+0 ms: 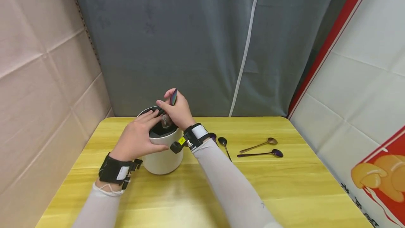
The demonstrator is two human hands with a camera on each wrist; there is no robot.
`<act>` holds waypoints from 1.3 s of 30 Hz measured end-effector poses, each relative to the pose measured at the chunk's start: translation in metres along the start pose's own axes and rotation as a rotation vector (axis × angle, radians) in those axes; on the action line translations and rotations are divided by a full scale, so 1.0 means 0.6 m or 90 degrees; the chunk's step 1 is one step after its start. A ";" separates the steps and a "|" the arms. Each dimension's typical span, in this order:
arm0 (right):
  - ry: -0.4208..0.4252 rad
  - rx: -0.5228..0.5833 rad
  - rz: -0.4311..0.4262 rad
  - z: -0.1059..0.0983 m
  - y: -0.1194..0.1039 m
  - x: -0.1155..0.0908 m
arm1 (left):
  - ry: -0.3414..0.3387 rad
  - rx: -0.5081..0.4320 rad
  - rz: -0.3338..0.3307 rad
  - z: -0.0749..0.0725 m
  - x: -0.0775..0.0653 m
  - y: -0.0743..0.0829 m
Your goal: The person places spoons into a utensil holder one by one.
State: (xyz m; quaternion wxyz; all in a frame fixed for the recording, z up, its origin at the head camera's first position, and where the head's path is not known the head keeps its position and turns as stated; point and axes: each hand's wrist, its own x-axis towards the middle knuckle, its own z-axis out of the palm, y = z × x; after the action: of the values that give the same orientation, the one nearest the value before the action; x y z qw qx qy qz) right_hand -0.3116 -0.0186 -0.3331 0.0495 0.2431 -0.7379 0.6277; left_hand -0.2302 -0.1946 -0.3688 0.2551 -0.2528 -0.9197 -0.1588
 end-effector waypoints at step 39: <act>0.004 0.104 -0.031 -0.026 0.003 -0.009 | -0.022 -0.005 -0.022 0.001 0.005 0.012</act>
State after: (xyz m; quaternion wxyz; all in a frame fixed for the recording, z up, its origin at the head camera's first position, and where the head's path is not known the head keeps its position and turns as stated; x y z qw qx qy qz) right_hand -0.3112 -0.0019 -0.3335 0.0473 0.2622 -0.6777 0.6854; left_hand -0.2284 -0.1876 -0.3664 0.2350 -0.2409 -0.9275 -0.1624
